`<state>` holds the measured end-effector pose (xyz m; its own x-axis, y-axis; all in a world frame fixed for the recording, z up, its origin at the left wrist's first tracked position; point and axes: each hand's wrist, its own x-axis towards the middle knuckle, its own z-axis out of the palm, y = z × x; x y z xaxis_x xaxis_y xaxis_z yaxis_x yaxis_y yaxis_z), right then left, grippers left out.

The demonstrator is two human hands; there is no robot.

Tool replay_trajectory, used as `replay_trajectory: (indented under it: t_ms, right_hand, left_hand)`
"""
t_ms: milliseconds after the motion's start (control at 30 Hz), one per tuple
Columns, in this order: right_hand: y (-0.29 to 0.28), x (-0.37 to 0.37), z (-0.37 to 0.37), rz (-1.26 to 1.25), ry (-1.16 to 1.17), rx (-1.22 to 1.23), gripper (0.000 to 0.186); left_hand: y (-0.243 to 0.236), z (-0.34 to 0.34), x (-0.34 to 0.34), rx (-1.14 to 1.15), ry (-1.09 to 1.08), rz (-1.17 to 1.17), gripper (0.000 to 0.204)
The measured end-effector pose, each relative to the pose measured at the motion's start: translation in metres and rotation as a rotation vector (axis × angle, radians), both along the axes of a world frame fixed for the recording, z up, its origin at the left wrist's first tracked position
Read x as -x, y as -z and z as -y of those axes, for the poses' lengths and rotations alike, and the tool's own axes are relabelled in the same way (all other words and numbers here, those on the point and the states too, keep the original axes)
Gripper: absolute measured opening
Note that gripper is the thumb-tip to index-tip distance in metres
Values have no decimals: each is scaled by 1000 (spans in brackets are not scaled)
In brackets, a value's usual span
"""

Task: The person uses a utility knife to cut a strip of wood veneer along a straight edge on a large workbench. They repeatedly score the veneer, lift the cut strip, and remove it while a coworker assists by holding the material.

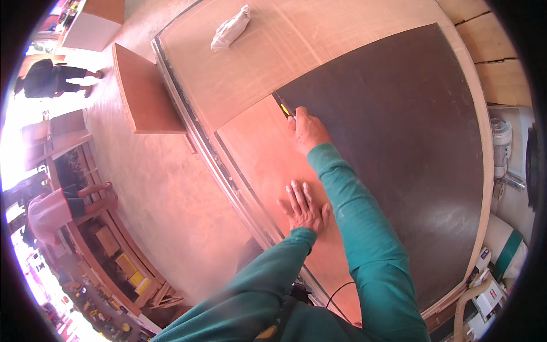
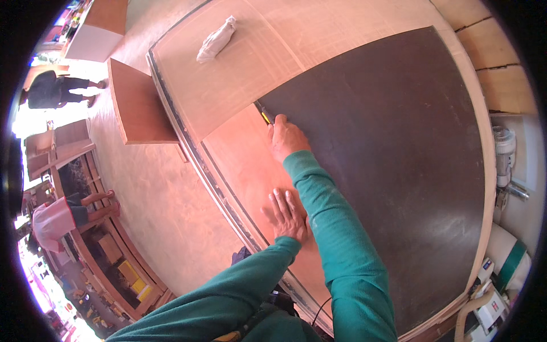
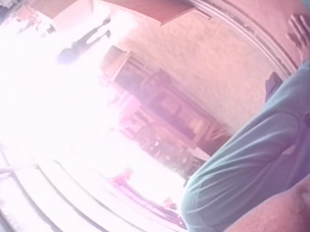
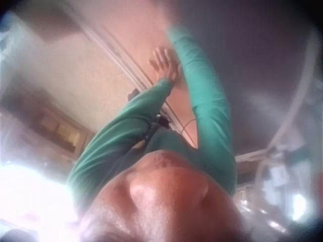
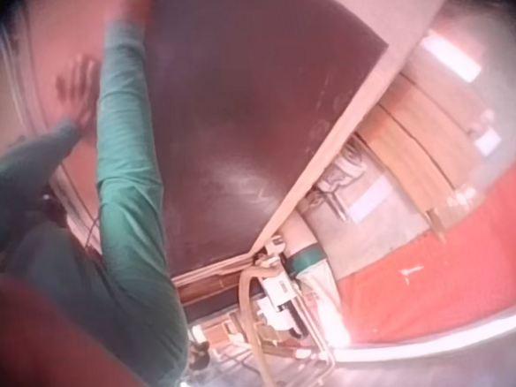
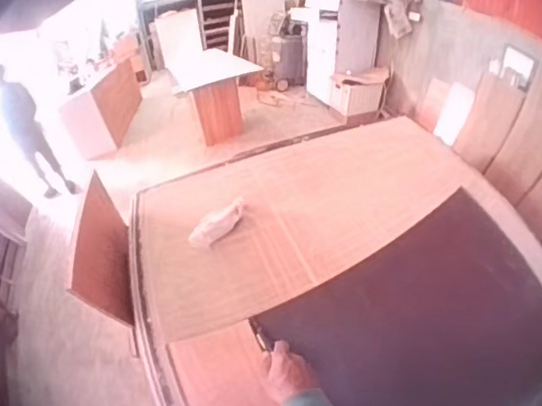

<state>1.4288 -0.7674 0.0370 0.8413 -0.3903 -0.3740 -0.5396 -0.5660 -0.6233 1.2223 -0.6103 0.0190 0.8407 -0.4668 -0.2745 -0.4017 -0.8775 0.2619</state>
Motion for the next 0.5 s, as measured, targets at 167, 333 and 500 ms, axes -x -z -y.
replay_trajectory:
  t_ms: [167,333,500]
  right_hand:
    - [-2,-6,0,29,4,-25,31]
    - [-13,-14,1,-64,-28,-50,31]
    - [-26,-29,-1,-166,-30,2,28]
  left_hand:
    - [-3,1,-5,38,1,-62,96]
    - [-1,1,-6,-76,26,-74,97]
    - [6,-1,-4,-105,40,2,97]
